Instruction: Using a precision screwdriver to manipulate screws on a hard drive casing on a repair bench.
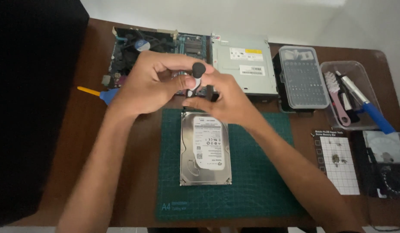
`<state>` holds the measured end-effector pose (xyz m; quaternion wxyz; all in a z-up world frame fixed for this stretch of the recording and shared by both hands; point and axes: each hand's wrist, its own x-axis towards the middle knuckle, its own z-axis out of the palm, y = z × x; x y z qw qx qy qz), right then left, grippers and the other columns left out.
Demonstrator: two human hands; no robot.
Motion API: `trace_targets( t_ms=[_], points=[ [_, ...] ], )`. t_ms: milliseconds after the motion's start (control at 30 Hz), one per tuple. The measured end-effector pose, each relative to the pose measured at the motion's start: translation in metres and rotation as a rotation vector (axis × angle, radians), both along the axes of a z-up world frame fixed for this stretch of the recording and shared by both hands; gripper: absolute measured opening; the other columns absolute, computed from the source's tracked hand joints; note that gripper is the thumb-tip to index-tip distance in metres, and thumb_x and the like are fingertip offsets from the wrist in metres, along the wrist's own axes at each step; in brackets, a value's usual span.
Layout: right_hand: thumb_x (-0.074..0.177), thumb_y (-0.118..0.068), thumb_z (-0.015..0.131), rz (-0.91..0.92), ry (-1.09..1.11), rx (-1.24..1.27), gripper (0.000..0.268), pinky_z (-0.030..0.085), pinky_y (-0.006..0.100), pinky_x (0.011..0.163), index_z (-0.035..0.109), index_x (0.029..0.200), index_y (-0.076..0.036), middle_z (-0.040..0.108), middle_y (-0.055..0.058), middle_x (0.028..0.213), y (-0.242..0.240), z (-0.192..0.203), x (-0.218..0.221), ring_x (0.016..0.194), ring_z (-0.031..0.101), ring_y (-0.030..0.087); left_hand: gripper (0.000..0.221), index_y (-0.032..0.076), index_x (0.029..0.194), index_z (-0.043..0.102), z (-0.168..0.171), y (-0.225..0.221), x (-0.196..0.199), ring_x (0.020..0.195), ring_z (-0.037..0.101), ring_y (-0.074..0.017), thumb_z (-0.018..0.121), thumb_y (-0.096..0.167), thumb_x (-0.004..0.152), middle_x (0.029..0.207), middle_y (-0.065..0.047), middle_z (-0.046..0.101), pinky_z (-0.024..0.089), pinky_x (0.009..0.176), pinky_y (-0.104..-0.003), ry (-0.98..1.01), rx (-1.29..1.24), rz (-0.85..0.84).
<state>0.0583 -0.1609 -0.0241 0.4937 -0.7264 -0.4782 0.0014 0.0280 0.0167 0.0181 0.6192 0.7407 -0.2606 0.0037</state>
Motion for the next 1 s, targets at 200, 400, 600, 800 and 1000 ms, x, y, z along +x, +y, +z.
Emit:
trace_targets(
  t_ms=[200,400,600,800,1000],
  points=[
    [0.080,0.001,0.066,-0.169,-0.046,0.088,0.039,0.036,0.023,0.049,0.048,0.113,-0.006,0.052,0.005,0.085,0.006,-0.018,-0.007,0.062,0.048,0.009,0.020,0.005,0.078,0.055,0.009,-0.012,-0.019,0.093,0.064,-0.0181,0.074,0.004,0.075,0.093,-0.012,0.064,0.054,0.083,-0.027,-0.233,-0.078,0.233],
    [0.078,-0.002,0.071,-0.233,-0.219,0.167,0.027,0.038,0.029,0.057,0.048,0.091,-0.003,0.047,0.009,0.084,0.015,-0.030,-0.012,0.074,0.043,0.020,0.018,0.010,0.079,0.059,-0.004,-0.026,-0.024,0.077,0.059,-0.0112,0.077,0.012,0.077,0.079,0.003,0.062,0.041,0.081,-0.028,-0.448,0.227,0.583],
    [0.094,-0.003,0.066,0.070,-0.202,0.160,0.075,0.031,0.030,0.093,0.018,0.145,-0.032,0.063,0.001,0.109,0.007,-0.036,-0.001,0.097,0.056,0.016,0.023,0.000,0.082,0.063,-0.012,-0.009,-0.022,0.059,0.048,-0.0080,0.056,0.021,0.089,0.065,-0.002,0.057,0.036,0.050,-0.021,-0.263,-0.028,0.315],
    [0.075,-0.002,0.071,-0.018,0.004,0.134,0.015,0.042,0.039,0.090,0.068,0.085,-0.012,0.057,0.004,0.111,0.018,-0.038,0.003,0.092,0.061,0.022,0.035,0.008,0.094,0.063,-0.004,-0.020,-0.013,0.093,0.059,-0.0210,0.042,0.035,0.095,0.089,-0.013,0.066,0.044,0.092,-0.044,-0.163,-0.181,-0.004],
    [0.079,-0.009,0.072,-0.238,-0.055,0.124,0.017,0.040,0.028,0.052,0.057,0.073,-0.003,0.055,0.008,0.060,0.021,-0.006,-0.010,0.046,0.043,0.014,0.036,0.012,0.077,0.057,-0.029,-0.022,-0.014,0.073,0.057,-0.0185,0.087,0.024,0.064,0.072,-0.003,0.055,0.043,0.075,-0.032,-0.289,0.099,0.667]
  ],
)
